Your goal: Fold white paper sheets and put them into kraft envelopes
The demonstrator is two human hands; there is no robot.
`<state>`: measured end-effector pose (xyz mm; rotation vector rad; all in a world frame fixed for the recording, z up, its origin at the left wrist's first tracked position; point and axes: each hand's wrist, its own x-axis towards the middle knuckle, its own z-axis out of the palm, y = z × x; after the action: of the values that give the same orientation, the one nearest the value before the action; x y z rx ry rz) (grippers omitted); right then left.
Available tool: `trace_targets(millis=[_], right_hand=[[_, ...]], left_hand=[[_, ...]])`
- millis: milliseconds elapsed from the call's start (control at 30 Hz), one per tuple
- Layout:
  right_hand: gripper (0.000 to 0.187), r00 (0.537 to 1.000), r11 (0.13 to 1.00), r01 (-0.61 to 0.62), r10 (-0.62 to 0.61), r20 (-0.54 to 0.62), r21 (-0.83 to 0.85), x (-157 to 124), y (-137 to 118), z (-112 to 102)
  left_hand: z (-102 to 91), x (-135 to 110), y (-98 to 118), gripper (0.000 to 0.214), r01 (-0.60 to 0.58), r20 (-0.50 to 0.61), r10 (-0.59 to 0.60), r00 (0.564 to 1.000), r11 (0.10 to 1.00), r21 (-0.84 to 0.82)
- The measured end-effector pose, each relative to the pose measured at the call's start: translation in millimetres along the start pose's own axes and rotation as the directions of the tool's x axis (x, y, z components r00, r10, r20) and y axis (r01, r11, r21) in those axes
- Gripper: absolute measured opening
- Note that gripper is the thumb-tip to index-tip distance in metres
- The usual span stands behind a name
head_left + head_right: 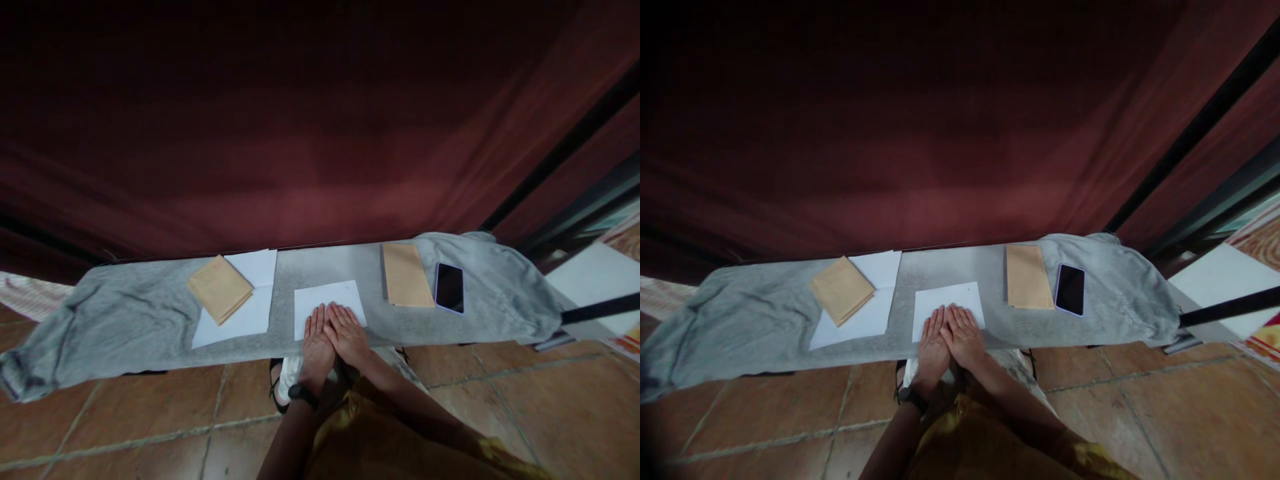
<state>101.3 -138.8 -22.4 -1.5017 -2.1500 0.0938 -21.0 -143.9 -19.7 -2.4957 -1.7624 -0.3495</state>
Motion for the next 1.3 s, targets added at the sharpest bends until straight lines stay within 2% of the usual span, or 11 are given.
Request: trace_targets(millis=[167, 333, 600, 867, 1000, 1167, 1300], right_hand=[[0.056, 0.999, 0.996, -0.013, 0.01, -0.031, -0.088, -10.5, 16.2, -7.9], [0.059, 0.998, 0.986, -0.049, 0.044, -0.034, -0.16, -17.5, 28.5, -12.7], [0.06, 0.992, 0.976, -0.123, 0.122, -0.015, -0.181, -27.4, 43.6, -19.6], [0.059, 0.989, 0.969, -0.146, 0.143, -0.03, -0.2, -33.4, 50.9, -25.2], [0.059, 0.99, 0.968, -0.142, 0.138, -0.031, -0.208, -34.6, 51.0, -24.5], [0.061, 0.99, 0.967, -0.14, 0.138, -0.028, -0.212, -34.5, 52.5, -24.1], [0.06, 0.99, 0.966, -0.138, 0.137, -0.018, -0.219, -32.6, 52.8, -25.3]], left_hand=[[-3.7, -3.4, -7.1, 0.058, 0.068, -0.023, -0.069, 0.997, 0.997, -0.031], [-7.4, -8.7, -16.3, 0.06, 0.132, -0.083, -0.14, 0.987, 0.987, -0.091], [-15.5, -19.1, -33.9, 0.061, 0.241, -0.083, -0.249, 0.965, 0.966, -0.095], [-20.8, -18.8, -36.3, 0.058, 0.331, -0.087, -0.335, 0.938, 0.942, -0.052], [-21.6, -6.6, -23.5, 0.057, 0.271, -0.086, -0.277, 0.957, 0.96, -0.072], [-9.8, 24.0, 4.3, 0.057, 0.101, 0.025, -0.099, 0.995, 0.982, -0.156], [0.8, 48.5, 11.1, 0.059, 0.08, 0.073, -0.068, 0.995, 0.981, -0.176]])
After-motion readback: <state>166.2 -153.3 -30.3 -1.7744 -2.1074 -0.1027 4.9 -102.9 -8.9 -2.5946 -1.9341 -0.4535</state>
